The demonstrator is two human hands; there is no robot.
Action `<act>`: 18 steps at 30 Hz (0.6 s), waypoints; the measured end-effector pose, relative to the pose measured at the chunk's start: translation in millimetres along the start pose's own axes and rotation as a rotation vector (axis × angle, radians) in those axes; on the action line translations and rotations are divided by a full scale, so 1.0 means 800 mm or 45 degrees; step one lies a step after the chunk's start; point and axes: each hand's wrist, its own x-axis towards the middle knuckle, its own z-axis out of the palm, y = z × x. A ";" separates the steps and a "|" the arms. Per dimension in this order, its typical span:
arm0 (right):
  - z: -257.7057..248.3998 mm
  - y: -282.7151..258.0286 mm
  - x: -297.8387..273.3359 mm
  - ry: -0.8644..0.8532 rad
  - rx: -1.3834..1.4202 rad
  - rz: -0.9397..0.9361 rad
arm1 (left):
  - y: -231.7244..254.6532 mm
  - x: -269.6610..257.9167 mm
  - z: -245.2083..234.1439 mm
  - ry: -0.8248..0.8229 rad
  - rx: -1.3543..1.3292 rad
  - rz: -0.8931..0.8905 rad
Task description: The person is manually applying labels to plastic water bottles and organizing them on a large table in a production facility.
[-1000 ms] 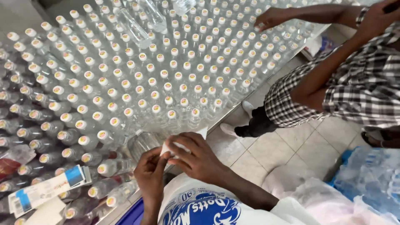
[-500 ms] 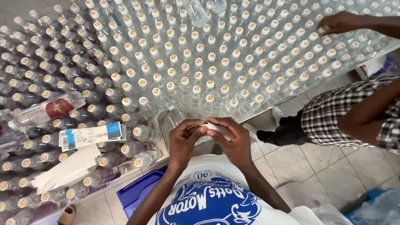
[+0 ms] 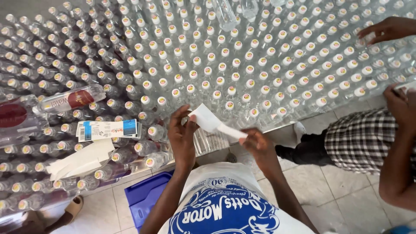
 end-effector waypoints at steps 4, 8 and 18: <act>-0.018 -0.033 0.012 -0.230 -0.366 -0.151 | -0.044 0.002 0.003 -0.066 0.098 0.154; 0.005 -0.044 0.038 -0.200 -0.257 -0.400 | -0.041 -0.013 0.033 -0.278 0.182 0.134; 0.031 -0.011 0.045 0.112 0.123 -0.382 | -0.013 -0.038 0.035 -0.274 0.496 0.206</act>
